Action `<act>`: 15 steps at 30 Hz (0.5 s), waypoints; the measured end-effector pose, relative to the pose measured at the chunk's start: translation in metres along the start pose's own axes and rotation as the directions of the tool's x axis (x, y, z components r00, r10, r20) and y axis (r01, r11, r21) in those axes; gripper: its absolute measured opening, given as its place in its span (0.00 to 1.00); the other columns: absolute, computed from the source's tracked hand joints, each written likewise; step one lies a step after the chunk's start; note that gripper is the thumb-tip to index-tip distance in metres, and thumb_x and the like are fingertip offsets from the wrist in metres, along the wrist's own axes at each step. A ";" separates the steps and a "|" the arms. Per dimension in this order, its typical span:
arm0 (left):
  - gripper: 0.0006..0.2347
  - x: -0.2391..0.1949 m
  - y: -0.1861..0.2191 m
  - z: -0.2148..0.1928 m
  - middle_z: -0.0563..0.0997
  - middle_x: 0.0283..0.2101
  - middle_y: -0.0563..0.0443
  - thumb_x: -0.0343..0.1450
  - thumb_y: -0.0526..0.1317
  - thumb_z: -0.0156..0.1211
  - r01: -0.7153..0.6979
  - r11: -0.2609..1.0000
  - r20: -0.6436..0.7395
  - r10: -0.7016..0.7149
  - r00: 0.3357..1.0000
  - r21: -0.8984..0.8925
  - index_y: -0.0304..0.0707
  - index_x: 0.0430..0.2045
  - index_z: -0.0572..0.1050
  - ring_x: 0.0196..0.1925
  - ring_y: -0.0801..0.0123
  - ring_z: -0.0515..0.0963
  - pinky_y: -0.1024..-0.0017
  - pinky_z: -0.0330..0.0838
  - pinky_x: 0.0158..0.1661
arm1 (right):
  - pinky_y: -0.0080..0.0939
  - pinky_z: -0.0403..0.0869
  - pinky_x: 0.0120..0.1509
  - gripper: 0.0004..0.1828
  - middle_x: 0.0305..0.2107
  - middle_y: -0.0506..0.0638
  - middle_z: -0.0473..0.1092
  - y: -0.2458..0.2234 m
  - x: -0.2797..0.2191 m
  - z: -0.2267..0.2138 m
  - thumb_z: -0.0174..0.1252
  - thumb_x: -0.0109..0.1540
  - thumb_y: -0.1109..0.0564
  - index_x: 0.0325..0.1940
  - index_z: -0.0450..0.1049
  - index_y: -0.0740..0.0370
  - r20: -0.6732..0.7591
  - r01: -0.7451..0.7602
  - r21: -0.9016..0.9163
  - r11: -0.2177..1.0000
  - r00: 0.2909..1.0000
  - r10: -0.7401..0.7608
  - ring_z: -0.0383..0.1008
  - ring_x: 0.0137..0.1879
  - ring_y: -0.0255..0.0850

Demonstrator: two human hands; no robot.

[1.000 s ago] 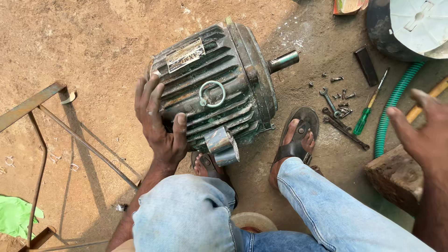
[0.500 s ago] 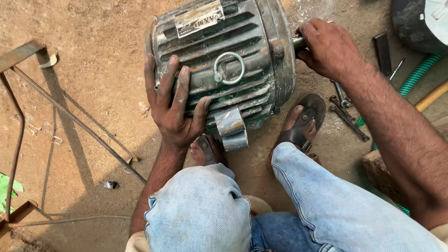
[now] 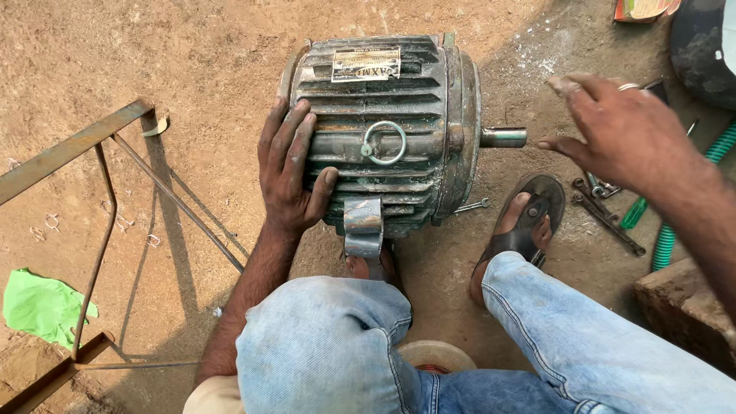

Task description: The person disassembles an electric motor by removing bolts and using a hammer to separate the end cover. They then reassemble the motor by aligning and securing the end cover back onto the housing.

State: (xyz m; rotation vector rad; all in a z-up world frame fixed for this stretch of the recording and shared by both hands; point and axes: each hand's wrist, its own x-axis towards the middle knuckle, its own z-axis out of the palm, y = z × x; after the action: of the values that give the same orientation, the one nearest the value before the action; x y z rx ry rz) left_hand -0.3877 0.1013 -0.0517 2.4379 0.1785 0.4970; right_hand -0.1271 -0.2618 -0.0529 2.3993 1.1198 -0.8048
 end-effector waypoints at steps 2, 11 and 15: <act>0.28 -0.006 -0.007 0.008 0.61 0.76 0.37 0.81 0.55 0.49 0.016 0.999 -0.036 -0.018 0.999 -0.041 0.33 0.72 0.59 0.82 0.47 0.59 0.48 0.52 0.78 | 0.50 0.80 0.58 0.47 0.69 0.58 0.64 0.027 -0.012 -0.007 0.62 0.60 0.33 0.77 0.62 0.61 -0.064 0.011 -0.105 0.994 0.998 -0.018 0.76 0.58 0.48; 0.33 -0.042 -0.046 0.037 0.47 0.77 0.48 0.80 0.65 0.31 0.115 0.982 -0.524 -0.177 0.833 -0.149 0.46 0.78 0.50 0.83 0.63 0.45 0.55 0.48 0.78 | 0.56 0.76 0.63 0.44 0.56 0.69 0.69 0.045 -0.060 0.001 0.74 0.43 0.55 0.62 0.70 0.73 -0.573 0.347 -0.048 0.937 0.759 -0.310 0.73 0.61 0.59; 0.30 -0.075 -0.027 -0.012 0.51 0.76 0.45 0.82 0.63 0.30 0.139 0.983 -0.589 -0.185 0.787 -0.123 0.46 0.76 0.53 0.80 0.62 0.52 0.56 0.52 0.76 | 0.57 0.76 0.62 0.43 0.56 0.68 0.70 0.034 -0.158 0.026 0.73 0.47 0.52 0.63 0.71 0.72 -0.502 0.256 0.004 0.967 0.836 -0.220 0.74 0.61 0.59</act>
State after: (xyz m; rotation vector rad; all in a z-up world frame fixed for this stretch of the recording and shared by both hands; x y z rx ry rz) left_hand -0.4614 0.1106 -0.0823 2.0892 0.6199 1.1663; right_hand -0.1914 -0.3868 0.0306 2.6428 1.6366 -0.2854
